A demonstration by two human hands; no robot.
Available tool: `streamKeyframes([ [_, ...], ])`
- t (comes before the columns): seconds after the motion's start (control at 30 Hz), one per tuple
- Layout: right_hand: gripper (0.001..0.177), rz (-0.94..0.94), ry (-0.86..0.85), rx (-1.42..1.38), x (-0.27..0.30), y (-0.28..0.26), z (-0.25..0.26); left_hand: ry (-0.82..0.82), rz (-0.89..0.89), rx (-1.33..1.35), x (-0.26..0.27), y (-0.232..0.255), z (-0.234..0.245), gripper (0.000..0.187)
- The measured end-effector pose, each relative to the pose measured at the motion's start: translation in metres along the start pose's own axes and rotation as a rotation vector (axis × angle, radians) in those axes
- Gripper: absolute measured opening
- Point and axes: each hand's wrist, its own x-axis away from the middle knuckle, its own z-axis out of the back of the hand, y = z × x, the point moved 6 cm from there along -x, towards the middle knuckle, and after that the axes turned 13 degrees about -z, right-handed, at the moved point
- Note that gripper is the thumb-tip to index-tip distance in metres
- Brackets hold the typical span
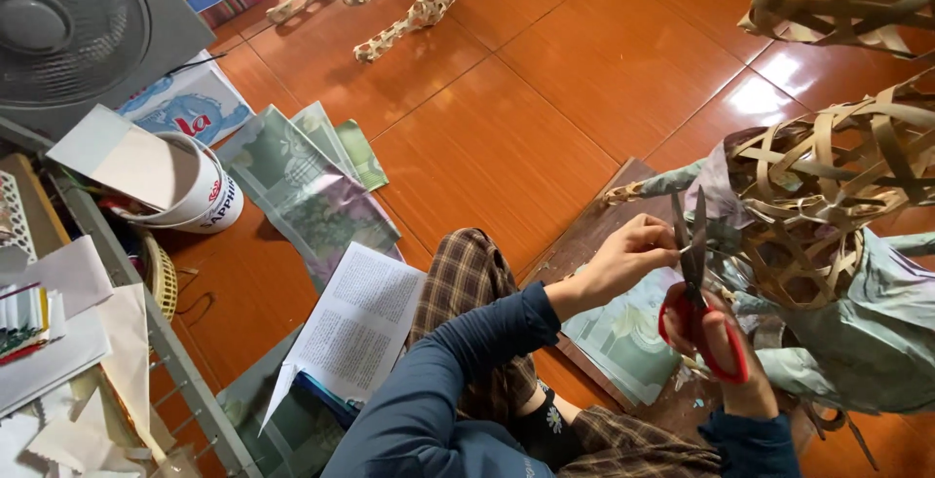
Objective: Applying paper and adhesive to a bamboo giraffe sculpture frame
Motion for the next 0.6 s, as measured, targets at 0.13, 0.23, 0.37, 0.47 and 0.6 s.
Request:
streamKeyframes([
  [0.13,0.087,-0.026,0.080,0.039,0.009,0.003,-0.004,-0.050,0.027,0.046,0.002,0.002,0.013,0.017],
  [0.23,0.084,-0.071,0.117,0.194,0.045,0.031,0.004,-0.078,0.170,0.072,0.016,0.023,0.042,0.030],
  [0.37,0.048,-0.476,0.568,-0.080,0.154,0.138,0.058,0.066,0.091,-0.654,0.050,0.105,0.163,0.026],
  [0.47,0.032,-0.515,0.852,0.024,0.263,0.214,0.074,-0.070,0.027,-1.676,0.126,0.066,0.343,0.022],
  [0.6,0.047,-1.085,1.286,0.406,0.375,0.232,-0.023,-0.026,0.856,-1.877,0.283,0.068,0.486,0.024],
])
